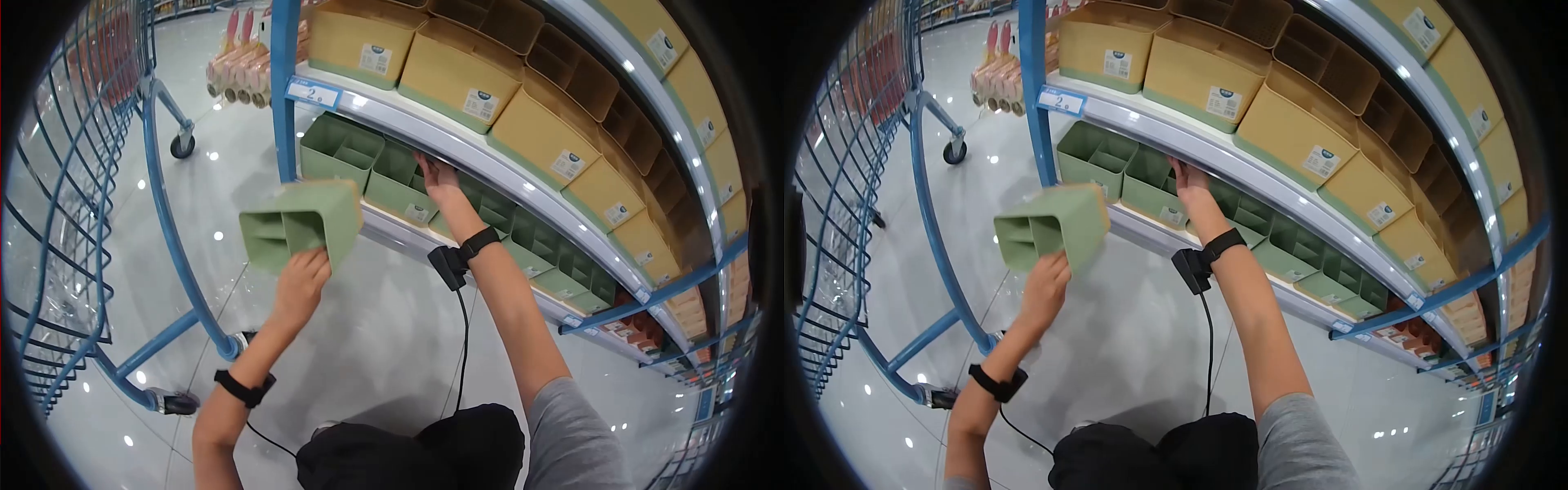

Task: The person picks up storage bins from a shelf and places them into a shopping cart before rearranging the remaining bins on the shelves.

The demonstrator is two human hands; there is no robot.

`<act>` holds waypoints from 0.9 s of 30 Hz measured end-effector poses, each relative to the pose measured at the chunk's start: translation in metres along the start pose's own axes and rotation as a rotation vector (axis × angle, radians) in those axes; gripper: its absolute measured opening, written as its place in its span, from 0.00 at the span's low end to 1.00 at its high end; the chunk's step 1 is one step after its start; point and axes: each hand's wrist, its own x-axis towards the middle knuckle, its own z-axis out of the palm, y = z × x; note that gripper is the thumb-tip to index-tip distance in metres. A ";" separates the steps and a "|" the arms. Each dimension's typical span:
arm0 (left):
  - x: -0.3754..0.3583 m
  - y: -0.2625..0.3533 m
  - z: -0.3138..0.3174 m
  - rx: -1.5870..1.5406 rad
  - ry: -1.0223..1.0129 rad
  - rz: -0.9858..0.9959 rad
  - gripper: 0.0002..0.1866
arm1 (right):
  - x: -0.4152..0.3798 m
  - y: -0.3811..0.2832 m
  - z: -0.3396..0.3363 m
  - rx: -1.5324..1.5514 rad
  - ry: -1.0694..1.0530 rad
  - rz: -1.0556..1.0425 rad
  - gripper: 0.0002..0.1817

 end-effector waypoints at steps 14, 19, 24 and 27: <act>0.112 -0.072 0.070 0.186 0.121 0.224 0.18 | -0.002 -0.005 0.002 0.084 0.073 0.003 0.16; 0.121 -0.083 0.083 0.288 0.092 0.235 0.20 | -0.021 0.002 0.019 0.068 0.198 -0.057 0.16; 0.134 -0.112 0.098 0.294 0.105 0.286 0.20 | -0.009 0.002 0.008 0.083 0.173 -0.047 0.18; 0.136 -0.116 0.105 0.305 0.136 0.257 0.23 | -0.011 0.006 0.013 0.030 0.162 -0.137 0.19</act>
